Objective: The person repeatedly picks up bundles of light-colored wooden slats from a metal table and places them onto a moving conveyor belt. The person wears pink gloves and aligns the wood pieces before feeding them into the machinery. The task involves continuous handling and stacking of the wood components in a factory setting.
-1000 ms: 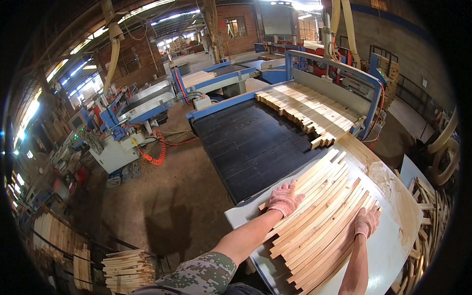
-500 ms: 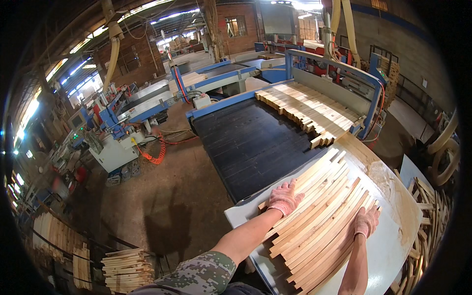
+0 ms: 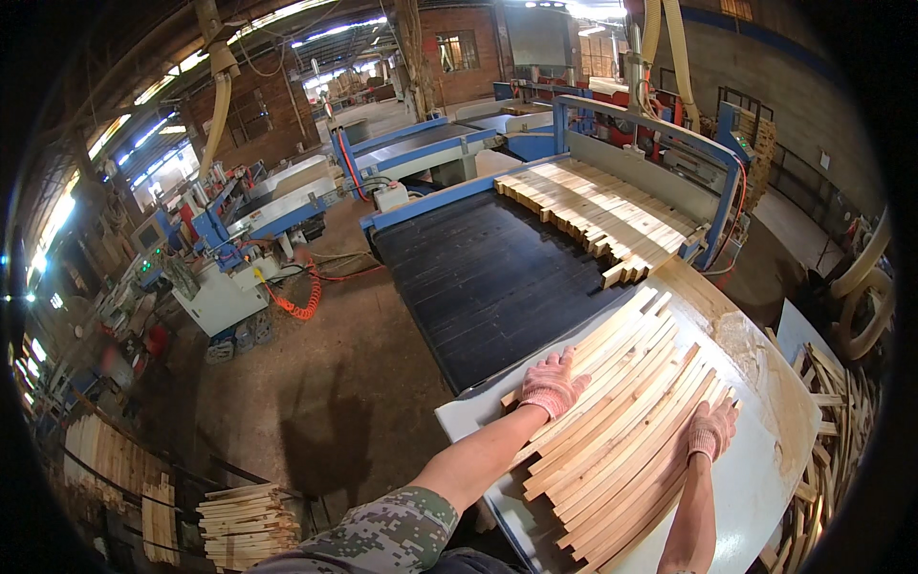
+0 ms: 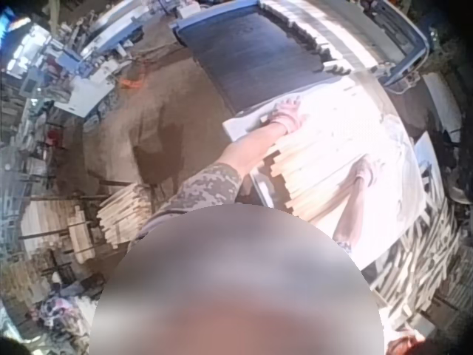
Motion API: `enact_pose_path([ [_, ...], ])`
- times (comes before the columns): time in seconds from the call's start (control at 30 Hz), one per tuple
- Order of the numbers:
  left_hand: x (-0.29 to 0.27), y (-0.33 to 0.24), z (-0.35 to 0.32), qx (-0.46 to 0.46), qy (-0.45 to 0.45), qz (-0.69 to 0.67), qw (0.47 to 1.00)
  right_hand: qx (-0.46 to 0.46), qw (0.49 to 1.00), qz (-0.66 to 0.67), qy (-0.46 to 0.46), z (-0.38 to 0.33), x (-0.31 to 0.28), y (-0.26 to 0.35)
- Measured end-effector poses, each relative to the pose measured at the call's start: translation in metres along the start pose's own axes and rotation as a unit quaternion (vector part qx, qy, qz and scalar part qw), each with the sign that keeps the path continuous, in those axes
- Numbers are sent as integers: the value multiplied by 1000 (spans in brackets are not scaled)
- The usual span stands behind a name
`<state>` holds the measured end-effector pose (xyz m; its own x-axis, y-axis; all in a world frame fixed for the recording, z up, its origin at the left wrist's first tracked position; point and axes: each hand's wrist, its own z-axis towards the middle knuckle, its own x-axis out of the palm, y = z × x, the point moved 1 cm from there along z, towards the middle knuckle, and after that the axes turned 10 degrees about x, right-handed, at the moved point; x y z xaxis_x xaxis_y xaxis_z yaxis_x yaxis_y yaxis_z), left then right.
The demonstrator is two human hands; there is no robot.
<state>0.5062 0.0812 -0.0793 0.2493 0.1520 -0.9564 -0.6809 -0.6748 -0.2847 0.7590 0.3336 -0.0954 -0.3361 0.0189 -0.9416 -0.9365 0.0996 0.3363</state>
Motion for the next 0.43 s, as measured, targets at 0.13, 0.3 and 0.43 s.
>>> enact_pose_path([
  [0.13, 1, 0, 1, -1, 5, 2, 1000, -4, 1000, 5, -7, 3, 4, -2],
  [0.3, 1, 1, 0, 2, 2, 1, 1000, -6, 1000, 12, -8, -1, 1, 0],
  [0.43, -3, 1, -1, 3, 20, -6, 1000, -3, 1000, 14, -4, 0, 1, 0],
])
